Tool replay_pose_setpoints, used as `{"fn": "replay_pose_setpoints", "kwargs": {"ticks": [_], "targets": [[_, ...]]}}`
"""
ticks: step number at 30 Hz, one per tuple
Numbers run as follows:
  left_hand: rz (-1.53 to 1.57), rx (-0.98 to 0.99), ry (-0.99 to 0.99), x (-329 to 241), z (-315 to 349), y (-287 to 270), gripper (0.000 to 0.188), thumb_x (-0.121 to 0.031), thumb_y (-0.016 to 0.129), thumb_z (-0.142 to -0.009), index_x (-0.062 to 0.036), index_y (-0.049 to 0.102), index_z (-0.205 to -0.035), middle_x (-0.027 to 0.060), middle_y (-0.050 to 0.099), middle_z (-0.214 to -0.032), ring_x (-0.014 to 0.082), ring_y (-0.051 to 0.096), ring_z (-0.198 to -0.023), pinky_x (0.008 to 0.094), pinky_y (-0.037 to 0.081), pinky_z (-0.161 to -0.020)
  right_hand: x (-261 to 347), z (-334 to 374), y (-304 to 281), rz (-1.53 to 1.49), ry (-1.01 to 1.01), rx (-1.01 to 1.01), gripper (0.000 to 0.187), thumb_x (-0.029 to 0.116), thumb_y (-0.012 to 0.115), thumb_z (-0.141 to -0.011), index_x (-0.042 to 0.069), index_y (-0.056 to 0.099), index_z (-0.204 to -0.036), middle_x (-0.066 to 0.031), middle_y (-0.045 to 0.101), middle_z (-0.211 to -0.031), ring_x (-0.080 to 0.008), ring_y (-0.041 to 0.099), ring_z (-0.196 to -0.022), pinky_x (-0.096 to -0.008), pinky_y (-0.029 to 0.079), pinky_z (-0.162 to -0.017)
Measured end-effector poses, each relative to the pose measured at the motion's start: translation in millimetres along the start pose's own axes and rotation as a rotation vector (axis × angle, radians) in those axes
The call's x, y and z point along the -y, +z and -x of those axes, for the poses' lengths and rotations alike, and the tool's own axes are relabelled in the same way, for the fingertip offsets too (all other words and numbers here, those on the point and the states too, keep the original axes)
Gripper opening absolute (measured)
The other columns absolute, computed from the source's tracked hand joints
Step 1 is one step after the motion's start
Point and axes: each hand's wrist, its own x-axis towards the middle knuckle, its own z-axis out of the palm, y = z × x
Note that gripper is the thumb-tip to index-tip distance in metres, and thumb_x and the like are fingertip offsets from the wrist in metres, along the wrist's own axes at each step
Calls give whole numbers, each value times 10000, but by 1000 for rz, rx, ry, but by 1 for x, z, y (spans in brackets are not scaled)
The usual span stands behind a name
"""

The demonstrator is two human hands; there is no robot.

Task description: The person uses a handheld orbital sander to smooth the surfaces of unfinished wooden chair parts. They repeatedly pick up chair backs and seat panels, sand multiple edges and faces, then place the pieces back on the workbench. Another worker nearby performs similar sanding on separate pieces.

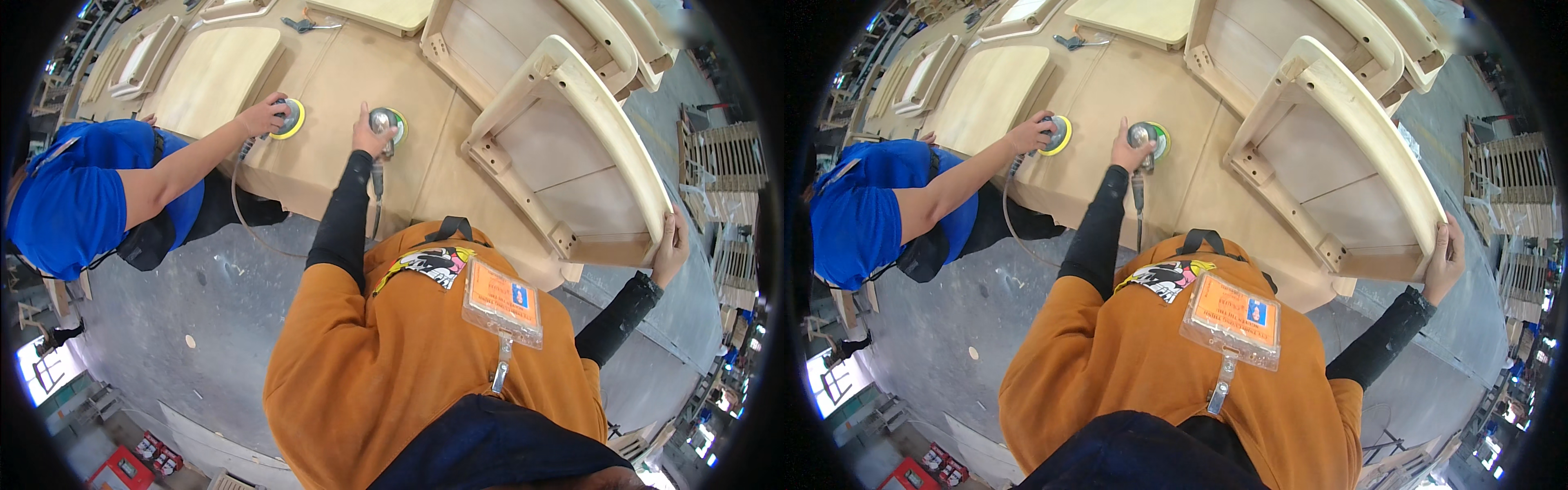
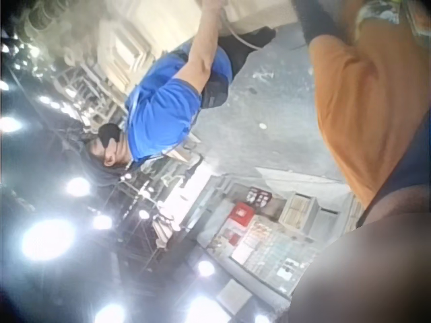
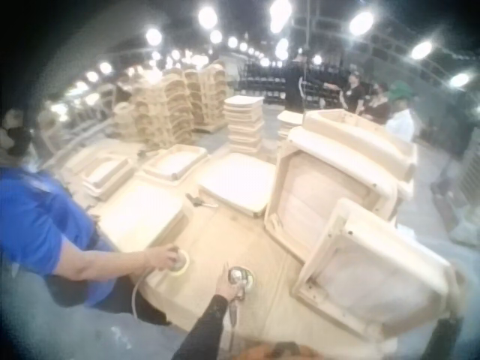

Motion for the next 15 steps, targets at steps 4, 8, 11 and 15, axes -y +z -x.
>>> {"fn": "replay_pose_setpoints", "kwargs": {"ticks": [4,8,11,15], "targets": [[658,223,-362,19,-10,-28,997,-378,788,-800,11,205,-1510,243,521,-1339,272,579,-1149,412,512,-914,-1,1,-1,-7,-20,2,262,164,597,-974,-42,662,-1122,-107,653,-1168,-163,595,-1056,-295,447,-958],[674,167,-423,43,19,-31,762,-325,701,-903,-2,317,-1476,149,647,-1103,188,659,-871,323,557,-706,0,0,-2,42,-28,1,261,165,589,-979,-42,665,-1118,-114,655,-1173,-164,595,-1059,-295,444,-956],[796,191,-447,62,56,-22,574,-380,613,-955,-39,448,-1387,84,663,-963,155,663,-736,274,537,-616,1,1,-2,52,-37,-6,261,168,582,-983,-42,666,-1115,-118,655,-1178,-168,593,-1064,-299,442,-956],[853,408,-585,79,104,-32,481,-454,509,-990,-61,554,-1263,58,662,-947,155,673,-750,300,546,-652,-1,2,-4,50,-23,-10,253,164,576,-986,-41,668,-1101,-124,653,-1189,-174,590,-1077,-305,439,-961]]}}
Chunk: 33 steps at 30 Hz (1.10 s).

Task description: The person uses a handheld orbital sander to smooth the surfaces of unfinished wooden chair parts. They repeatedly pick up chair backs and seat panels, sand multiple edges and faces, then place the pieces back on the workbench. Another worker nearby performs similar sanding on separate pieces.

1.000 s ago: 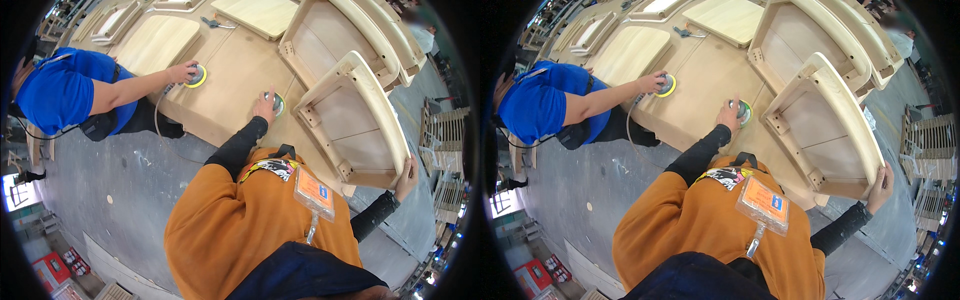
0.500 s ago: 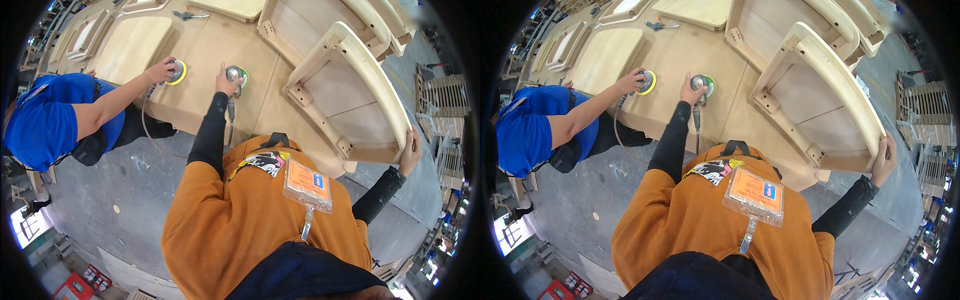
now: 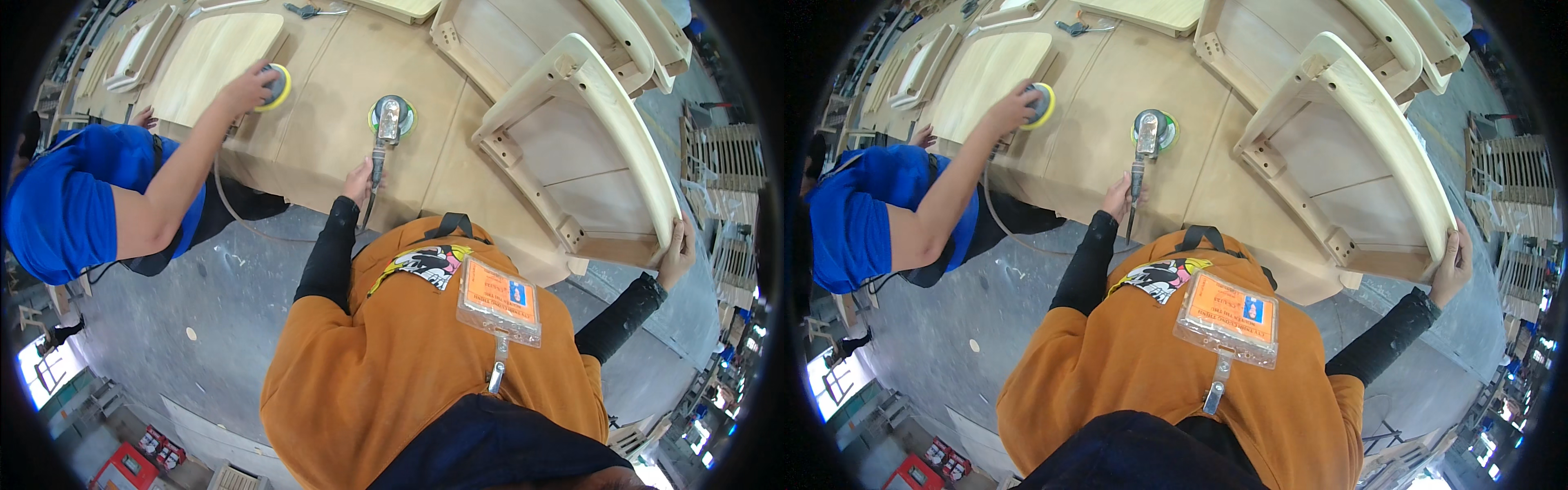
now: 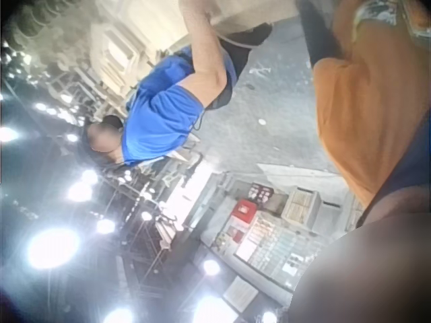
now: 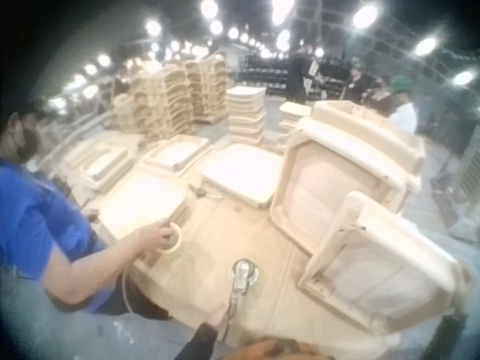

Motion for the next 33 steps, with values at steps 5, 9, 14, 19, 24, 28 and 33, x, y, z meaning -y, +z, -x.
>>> {"fn": "replay_pose_setpoints", "kwargs": {"ticks": [5,9,14,19,24,28,33], "targets": [[-316,186,13,33,34,-25,347,-361,570,-982,-57,648,-1128,12,634,-790,101,626,-711,286,510,-652,-12,-4,-4,31,-8,-4,254,164,571,-987,-39,672,-1100,-128,651,-1207,-176,588,-1084,-303,438,-964],[-910,31,4,70,42,-56,289,-328,701,-879,-58,699,-981,50,657,-761,121,623,-711,301,500,-658,-16,-5,-6,45,-2,1,269,170,567,-988,-35,669,-1130,-115,661,-1193,-171,593,-1068,-297,440,-958],[-1086,-708,154,60,63,-112,361,-367,746,-811,-79,720,-1027,116,721,-874,257,695,-851,382,520,-791,-13,-7,-6,63,12,10,317,211,580,-989,-40,658,-1165,-110,669,-1173,-160,597,-1043,-297,444,-950],[-964,-615,393,7,101,-149,307,-294,763,-795,-42,694,-955,141,708,-870,258,685,-810,359,516,-740,-16,-11,-4,74,3,2,328,235,596,-982,-53,673,-1119,-118,669,-1185,-167,601,-1045,-306,450,-953],[-1032,-379,318,47,101,-121,351,-361,736,-817,-45,691,-963,180,688,-889,336,665,-846,393,519,-762,-10,-10,-2,68,14,-19,319,226,603,-978,-48,676,-1124,-114,679,-1162,-162,616,-1005,-302,467,-927],[-952,-272,370,127,96,-65,399,-420,672,-866,-40,685,-987,185,686,-920,339,661,-888,403,514,-802,1,-4,-1,119,-51,-2,318,225,593,-980,-36,673,-1143,-111,681,-1160,-161,618,-1000,-294,467,-924],[-807,-88,248,164,106,-21,409,-409,518,-964,-24,655,-960,160,672,-820,302,663,-827,378,502,-792,5,0,1,125,-73,-24,335,250,589,-980,-27,672,-1150,-115,685,-1151,-169,621,-1010,-295,465,-926]]}}
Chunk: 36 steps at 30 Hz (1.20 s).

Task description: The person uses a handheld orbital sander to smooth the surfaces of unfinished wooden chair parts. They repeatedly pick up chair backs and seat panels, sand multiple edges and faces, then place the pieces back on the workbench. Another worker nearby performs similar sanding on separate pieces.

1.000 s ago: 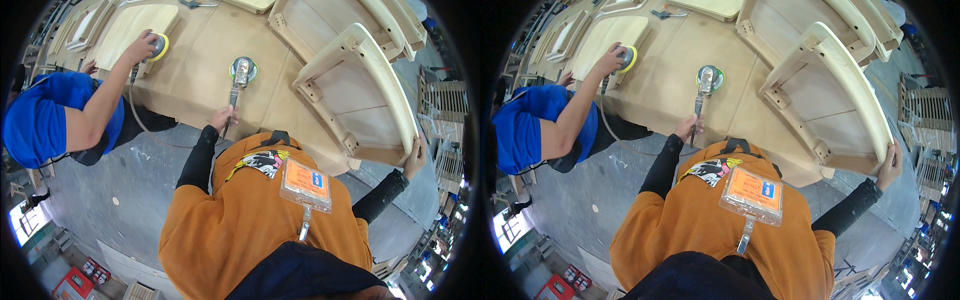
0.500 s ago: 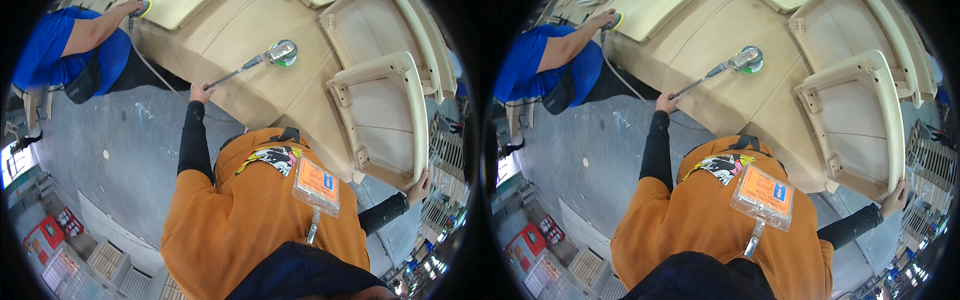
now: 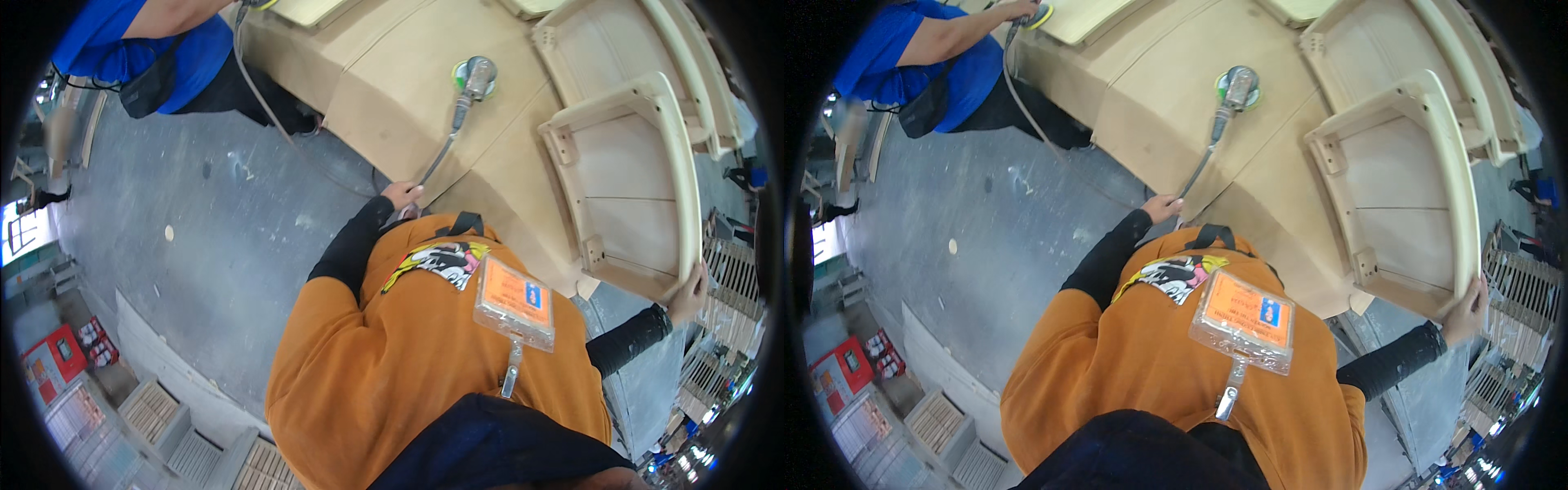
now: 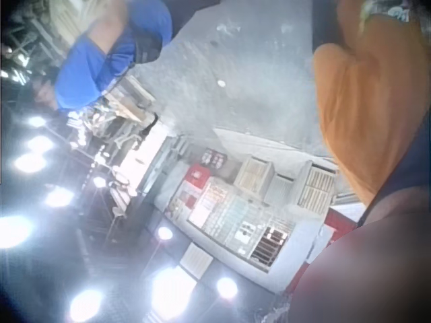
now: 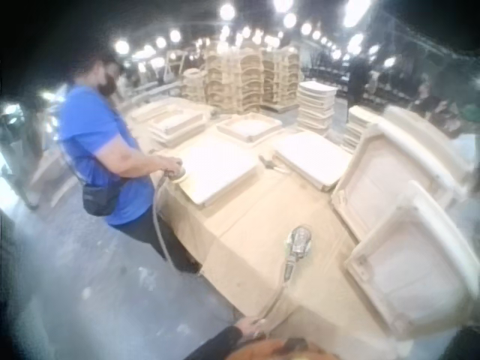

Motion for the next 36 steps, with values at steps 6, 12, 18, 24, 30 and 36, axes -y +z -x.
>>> {"fn": "replay_pose_setpoints", "kwargs": {"ticks": [6,12,18,24,30,36], "targets": [[-112,-364,-83,-44,41,6,502,-452,363,-988,-76,692,-940,211,676,-905,416,631,-898,500,478,-802,5,8,4,-111,-21,-54,255,172,625,-940,-17,680,-1103,-123,694,-1096,-186,636,-998,-299,483,-893],[55,-336,-198,-83,45,41,544,-497,462,-957,-9,673,-842,218,667,-790,412,640,-837,465,493,-753,26,22,-6,-19,-182,-144,186,169,669,-860,10,709,-948,-121,715,-1038,-263,667,-929,-359,493,-867],[-208,-415,4,-23,92,97,254,-310,689,-845,-83,621,-936,133,689,-852,291,682,-829,404,521,-780,32,38,-10,-3,-327,-261,146,197,694,-815,62,701,-871,-83,711,-970,-282,653,-894,-370,473,-826],[-33,-552,86,28,100,97,310,-291,629,-918,-47,607,-1108,65,632,-748,150,615,-609,315,513,-567,41,51,-11,21,-349,-284,136,214,697,-812,85,652,-814,-48,660,-865,-240,624,-850,-383,435,-812],[-405,-354,112,25,102,114,469,-244,650,-890,-57,510,-1297,134,671,-934,282,671,-802,393,536,-732,53,50,-11,-2,-341,-278,118,199,694,-811,90,651,-797,-27,644,-875,-221,611,-881,-368,419,-831],[-402,11,-260,13,137,112,861,-268,729,-802,-17,256,-1476,280,557,-1270,420,547,-1180,450,433,-990,54,47,-5,4,-347,-278,116,201,693,-815,92,653,-805,-31,639,-876,-222,605,-878,-367,409,-844]]}}
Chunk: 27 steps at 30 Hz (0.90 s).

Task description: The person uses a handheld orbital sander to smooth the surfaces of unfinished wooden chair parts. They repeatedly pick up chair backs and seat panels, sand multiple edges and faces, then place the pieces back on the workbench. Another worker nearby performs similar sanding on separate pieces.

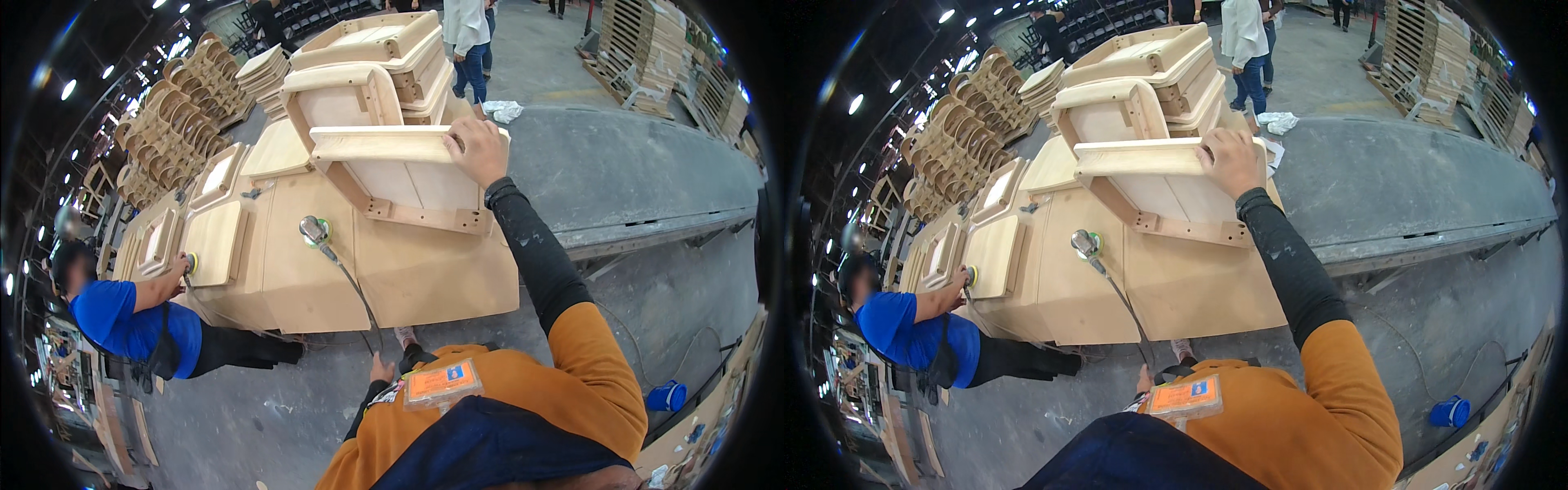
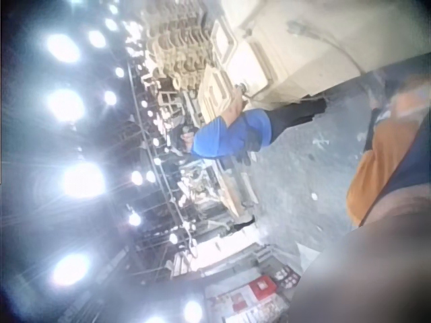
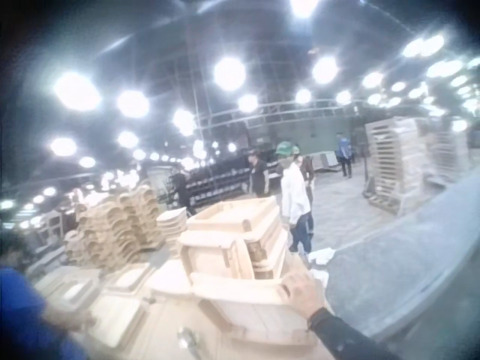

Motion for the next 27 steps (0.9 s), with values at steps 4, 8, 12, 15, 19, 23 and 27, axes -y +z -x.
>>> {"fn": "replay_pose_setpoints", "kwargs": {"ticks": [4,8,12,15,19,23,27], "targets": [[24,-277,66,-8,-2,-22,928,-244,742,-789,-2,189,-1494,301,509,-1316,439,490,-1228,473,401,-1018,-6,-5,2,2,30,23,116,208,691,-820,99,655,-807,-35,638,-879,-228,599,-875,-365,402,-856],[33,-608,135,-41,-32,-78,909,-256,721,-811,7,188,-1498,316,452,-1368,455,442,-1256,489,364,-1049,-12,-5,2,1,70,47,115,202,691,-816,97,648,-804,-36,639,-862,-240,594,-854,-368,403,-852],[-13,-960,351,-143,-129,-164,823,-379,661,-861,-11,268,-1484,314,440,-1364,453,402,-1285,482,315,-1090,-15,-9,3,9,70,47,124,193,685,-820,78,640,-808,-44,647,-889,-249,595,-885,-376,402,-872],[-37,-960,269,-225,-193,-213,868,-440,685,-839,-136,232,-1514,284,395,-1408,439,404,-1293,529,365,-1049,-17,-14,4,29,135,113,126,186,676,-835,63,647,-826,-59,680,-1002,-263,604,-957,-385,399,-913],[-150,-791,-1,-294,-246,-242,914,-484,718,-803,-268,196,-1521,255,304,-1478,417,419,-1288,533,441,-982,-19,-21,6,40,153,108,123,185,674,-844,65,649,-834,-58,686,-1023,-274,601,-959,-390,400,-917],[-242,-604,-195,-308,-274,-249,928,-465,737,-800,-305,181,-1525,242,268,-1501,380,524,-1209,478,527,-894,-22,-25,7,31,212,109,134,200,693,-834,68,665,-842,-59,698,-1023,-270,607,-946,-393,403,-928],[-207,-688,-182,-297,-292,-250,934,-380,730,-831,-292,126,-1539,255,290,-1483,395,592,-1124,470,545,-863,-25,-22,3,24,213,86,142,211,696,-833,71,676,-845,-50,707,-1000,-250,617,-937,-388,409,-929]]}}
